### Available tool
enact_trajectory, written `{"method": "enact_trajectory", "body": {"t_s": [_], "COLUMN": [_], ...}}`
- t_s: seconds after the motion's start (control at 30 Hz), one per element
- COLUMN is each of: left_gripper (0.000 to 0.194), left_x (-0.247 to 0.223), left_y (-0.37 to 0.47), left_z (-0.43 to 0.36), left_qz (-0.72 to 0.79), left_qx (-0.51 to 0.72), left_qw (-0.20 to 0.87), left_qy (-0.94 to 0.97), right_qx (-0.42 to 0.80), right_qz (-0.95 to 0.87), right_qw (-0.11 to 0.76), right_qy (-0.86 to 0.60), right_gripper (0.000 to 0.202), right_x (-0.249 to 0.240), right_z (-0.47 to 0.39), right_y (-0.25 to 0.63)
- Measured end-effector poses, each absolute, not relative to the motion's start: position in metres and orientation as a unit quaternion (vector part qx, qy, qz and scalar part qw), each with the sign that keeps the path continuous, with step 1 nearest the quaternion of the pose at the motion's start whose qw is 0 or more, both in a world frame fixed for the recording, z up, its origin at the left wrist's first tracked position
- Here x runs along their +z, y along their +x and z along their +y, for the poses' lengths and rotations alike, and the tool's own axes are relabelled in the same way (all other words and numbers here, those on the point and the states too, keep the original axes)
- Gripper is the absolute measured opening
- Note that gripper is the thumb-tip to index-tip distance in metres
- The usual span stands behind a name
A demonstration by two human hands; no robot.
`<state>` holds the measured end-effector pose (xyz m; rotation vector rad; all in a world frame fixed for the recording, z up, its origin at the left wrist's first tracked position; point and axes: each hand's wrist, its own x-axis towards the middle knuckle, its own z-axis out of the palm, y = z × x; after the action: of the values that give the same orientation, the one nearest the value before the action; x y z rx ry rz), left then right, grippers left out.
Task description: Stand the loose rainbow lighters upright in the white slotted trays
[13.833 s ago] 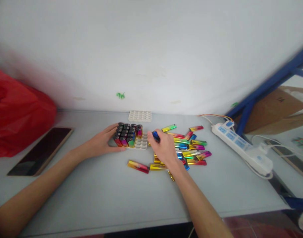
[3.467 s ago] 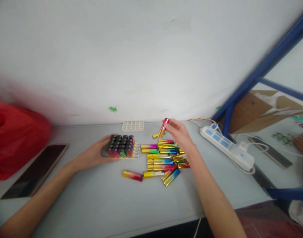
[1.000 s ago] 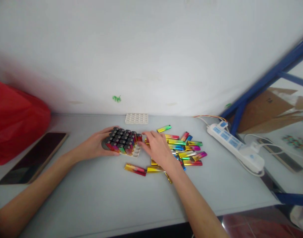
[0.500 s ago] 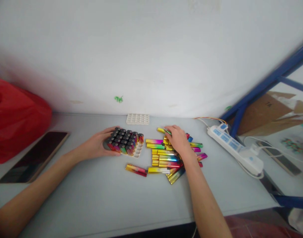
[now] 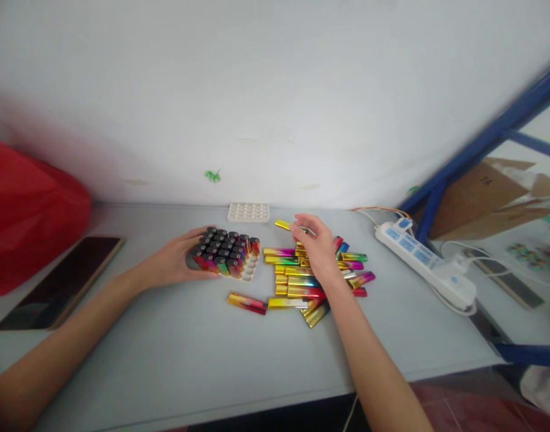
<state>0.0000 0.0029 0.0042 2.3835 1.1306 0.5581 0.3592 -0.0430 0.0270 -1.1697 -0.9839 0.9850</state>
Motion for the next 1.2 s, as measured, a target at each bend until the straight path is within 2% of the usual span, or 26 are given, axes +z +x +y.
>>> {"method": "enact_trajectory", "body": {"t_s": [0.27, 0.53, 0.77, 0.87, 1.07, 1.2], "left_gripper": [0.089, 0.091, 0.089, 0.084, 0.095, 0.092], "left_x": [0.002, 0.001, 0.005, 0.005, 0.002, 0.003], "left_y": [-0.001, -0.002, 0.000, 0.000, -0.002, -0.002], "left_z": [0.005, 0.006, 0.004, 0.005, 0.007, 0.005], "left_qz": [0.407, 0.407, 0.399, 0.405, 0.416, 0.414], "left_qx": [0.195, 0.200, 0.200, 0.198, 0.189, 0.183], "left_qw": [0.227, 0.219, 0.221, 0.216, 0.224, 0.231], "left_qy": [0.863, 0.864, 0.867, 0.866, 0.861, 0.861], "right_qx": [0.527, 0.611, 0.618, 0.574, 0.313, 0.226], "right_qz": [-0.326, -0.369, -0.407, -0.471, -0.598, -0.635], "right_qw": [0.639, 0.580, 0.536, 0.505, 0.467, 0.444], "right_qy": [-0.455, -0.393, -0.406, -0.439, -0.571, -0.590], "right_gripper": [0.049, 0.052, 0.049, 0.049, 0.058, 0.059], "right_x": [0.033, 0.039, 0.050, 0.046, 0.038, 0.037], "right_z": [-0.048, -0.065, -0.072, -0.072, -0.069, -0.071], "right_y": [0.337, 0.313, 0.313, 0.317, 0.320, 0.318]}}
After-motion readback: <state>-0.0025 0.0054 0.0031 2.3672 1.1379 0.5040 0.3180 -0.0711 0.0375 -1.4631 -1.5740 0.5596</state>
